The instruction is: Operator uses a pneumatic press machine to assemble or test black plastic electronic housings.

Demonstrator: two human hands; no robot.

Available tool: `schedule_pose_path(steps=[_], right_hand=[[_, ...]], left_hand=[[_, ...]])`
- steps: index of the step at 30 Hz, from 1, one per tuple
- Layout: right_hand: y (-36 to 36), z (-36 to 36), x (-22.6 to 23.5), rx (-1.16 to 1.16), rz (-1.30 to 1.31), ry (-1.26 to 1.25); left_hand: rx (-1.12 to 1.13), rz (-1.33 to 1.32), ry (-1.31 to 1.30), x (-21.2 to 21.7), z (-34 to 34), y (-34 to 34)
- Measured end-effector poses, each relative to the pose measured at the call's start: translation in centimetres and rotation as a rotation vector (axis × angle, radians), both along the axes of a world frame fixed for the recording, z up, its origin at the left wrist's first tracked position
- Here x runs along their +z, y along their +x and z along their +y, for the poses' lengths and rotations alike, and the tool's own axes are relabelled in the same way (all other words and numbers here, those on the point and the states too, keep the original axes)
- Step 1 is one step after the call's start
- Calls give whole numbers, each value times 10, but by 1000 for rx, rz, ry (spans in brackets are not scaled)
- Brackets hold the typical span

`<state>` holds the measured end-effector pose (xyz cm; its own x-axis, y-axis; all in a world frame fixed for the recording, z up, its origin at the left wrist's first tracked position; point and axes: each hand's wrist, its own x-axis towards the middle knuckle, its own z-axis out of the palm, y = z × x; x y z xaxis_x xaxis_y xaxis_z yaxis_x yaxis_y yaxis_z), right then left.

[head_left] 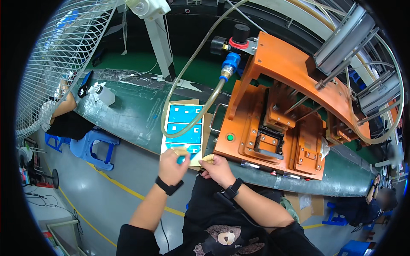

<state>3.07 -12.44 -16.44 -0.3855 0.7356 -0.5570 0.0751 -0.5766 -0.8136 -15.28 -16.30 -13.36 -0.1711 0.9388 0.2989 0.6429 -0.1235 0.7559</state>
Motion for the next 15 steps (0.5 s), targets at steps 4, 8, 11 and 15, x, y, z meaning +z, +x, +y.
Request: schedule_pose_path(steps=[4, 8, 11, 15], right_hand=[[1, 3, 6, -28, -30, 34], [-9, -4, 1, -31, 59, 121], [13, -22, 27, 66, 10, 411], [95, -37, 123, 1, -184, 1199]], left_hand=[[207, -72, 26, 5, 36, -78], [501, -50, 61, -5, 38, -223], [548, -202, 169, -9, 12, -272], [409, -409, 63, 57, -27, -177]])
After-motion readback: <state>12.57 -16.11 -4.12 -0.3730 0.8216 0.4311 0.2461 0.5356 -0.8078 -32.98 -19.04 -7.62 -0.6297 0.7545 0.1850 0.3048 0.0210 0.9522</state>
